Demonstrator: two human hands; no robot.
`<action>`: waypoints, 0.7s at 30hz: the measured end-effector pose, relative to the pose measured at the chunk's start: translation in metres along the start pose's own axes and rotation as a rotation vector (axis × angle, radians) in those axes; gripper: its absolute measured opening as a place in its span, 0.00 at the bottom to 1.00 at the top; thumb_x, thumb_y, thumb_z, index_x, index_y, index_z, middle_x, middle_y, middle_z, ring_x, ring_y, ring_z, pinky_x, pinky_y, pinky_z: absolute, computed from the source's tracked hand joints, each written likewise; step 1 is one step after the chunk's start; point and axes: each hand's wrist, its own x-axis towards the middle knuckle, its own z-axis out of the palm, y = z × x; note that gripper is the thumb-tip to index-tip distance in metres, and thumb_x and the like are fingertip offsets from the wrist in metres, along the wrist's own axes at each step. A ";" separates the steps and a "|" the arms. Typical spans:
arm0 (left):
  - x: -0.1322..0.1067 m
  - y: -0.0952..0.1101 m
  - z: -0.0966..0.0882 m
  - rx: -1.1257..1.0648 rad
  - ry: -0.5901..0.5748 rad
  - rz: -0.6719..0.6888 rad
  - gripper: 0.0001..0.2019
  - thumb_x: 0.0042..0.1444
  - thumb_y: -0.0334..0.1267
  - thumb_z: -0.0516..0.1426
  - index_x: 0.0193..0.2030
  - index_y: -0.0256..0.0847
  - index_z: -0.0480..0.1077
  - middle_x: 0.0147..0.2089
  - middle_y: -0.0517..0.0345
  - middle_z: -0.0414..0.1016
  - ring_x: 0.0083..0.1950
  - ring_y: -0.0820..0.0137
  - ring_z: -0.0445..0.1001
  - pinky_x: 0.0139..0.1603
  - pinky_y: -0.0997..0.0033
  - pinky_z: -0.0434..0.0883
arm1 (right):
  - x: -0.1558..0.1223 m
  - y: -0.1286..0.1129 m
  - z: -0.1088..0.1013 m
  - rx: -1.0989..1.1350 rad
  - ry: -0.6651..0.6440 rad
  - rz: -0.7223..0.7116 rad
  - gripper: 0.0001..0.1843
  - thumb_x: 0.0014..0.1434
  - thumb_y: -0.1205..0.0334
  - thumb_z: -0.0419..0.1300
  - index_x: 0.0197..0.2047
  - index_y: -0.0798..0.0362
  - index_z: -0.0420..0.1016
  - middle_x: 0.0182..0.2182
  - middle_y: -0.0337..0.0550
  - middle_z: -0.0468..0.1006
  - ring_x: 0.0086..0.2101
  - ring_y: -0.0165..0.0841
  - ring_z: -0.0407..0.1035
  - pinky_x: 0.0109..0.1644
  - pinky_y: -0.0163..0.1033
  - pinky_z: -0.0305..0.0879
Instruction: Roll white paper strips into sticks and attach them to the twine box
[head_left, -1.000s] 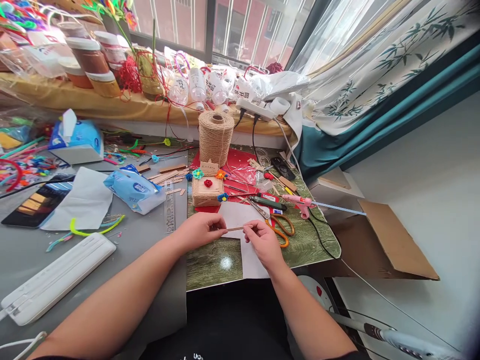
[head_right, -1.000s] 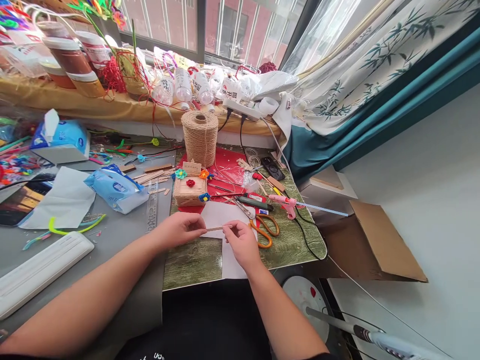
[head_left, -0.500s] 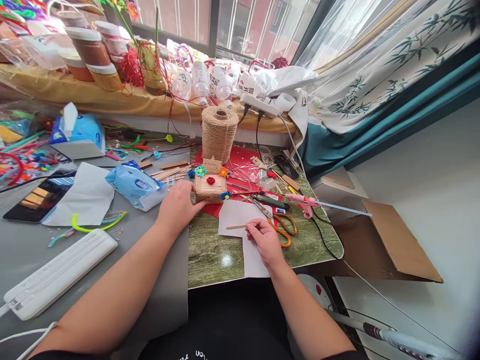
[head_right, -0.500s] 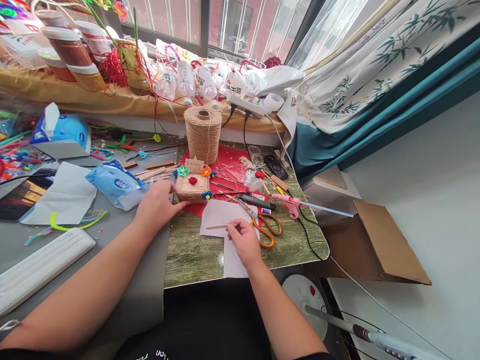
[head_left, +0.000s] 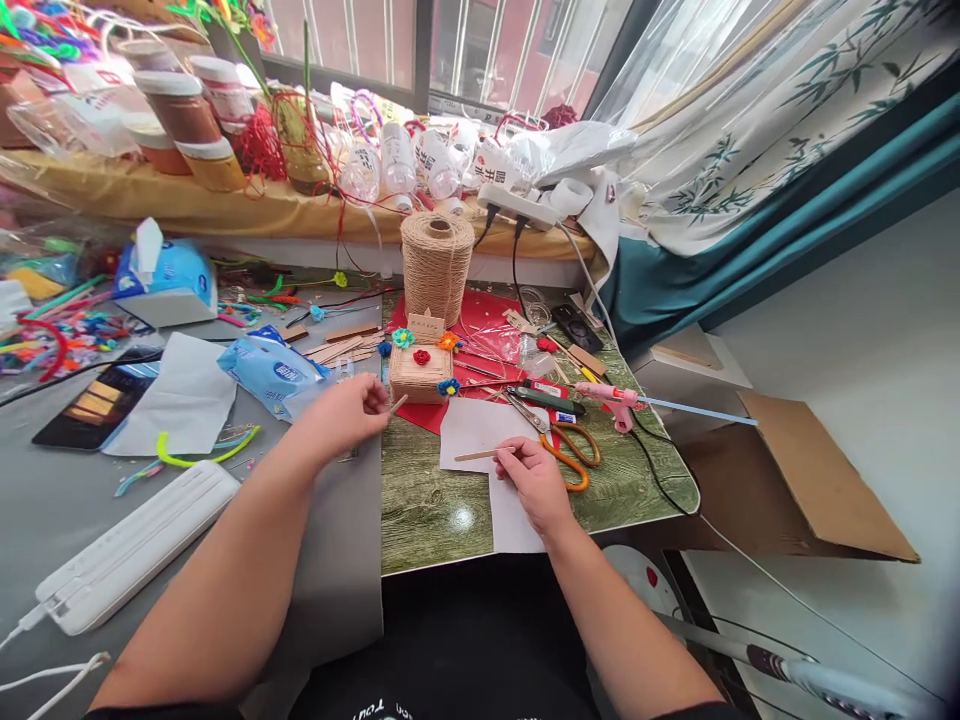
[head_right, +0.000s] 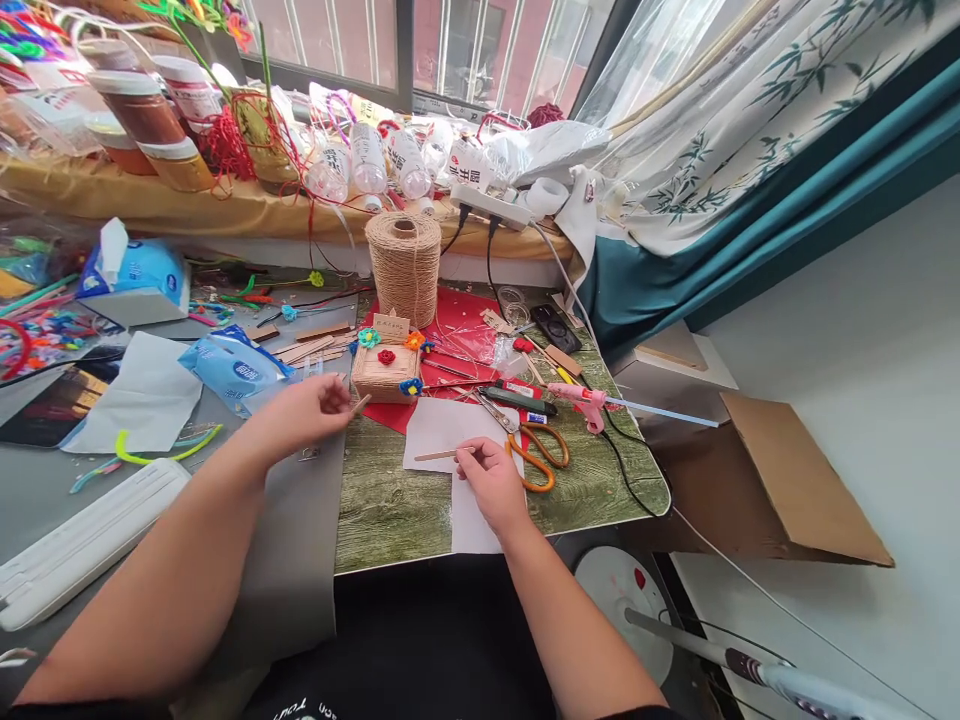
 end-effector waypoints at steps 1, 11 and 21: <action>-0.003 0.003 -0.001 -0.034 -0.125 0.002 0.09 0.48 0.40 0.61 0.37 0.44 0.74 0.32 0.58 0.80 0.32 0.64 0.78 0.31 0.68 0.71 | -0.002 -0.002 0.001 -0.009 -0.024 -0.002 0.14 0.59 0.48 0.67 0.39 0.50 0.78 0.31 0.40 0.77 0.30 0.33 0.71 0.37 0.39 0.70; -0.021 0.061 0.054 -0.357 -0.512 0.010 0.12 0.55 0.49 0.62 0.40 0.46 0.82 0.33 0.58 0.81 0.33 0.66 0.77 0.34 0.70 0.70 | -0.003 -0.024 0.029 0.112 -0.103 0.031 0.14 0.57 0.49 0.70 0.37 0.51 0.77 0.30 0.41 0.81 0.31 0.35 0.75 0.38 0.41 0.75; -0.020 0.053 0.065 -0.810 -0.682 -0.156 0.15 0.54 0.49 0.67 0.39 0.40 0.79 0.38 0.54 0.81 0.40 0.67 0.80 0.44 0.68 0.77 | -0.002 -0.015 0.033 0.277 -0.063 0.010 0.12 0.59 0.53 0.70 0.40 0.52 0.77 0.33 0.41 0.82 0.30 0.31 0.76 0.36 0.37 0.74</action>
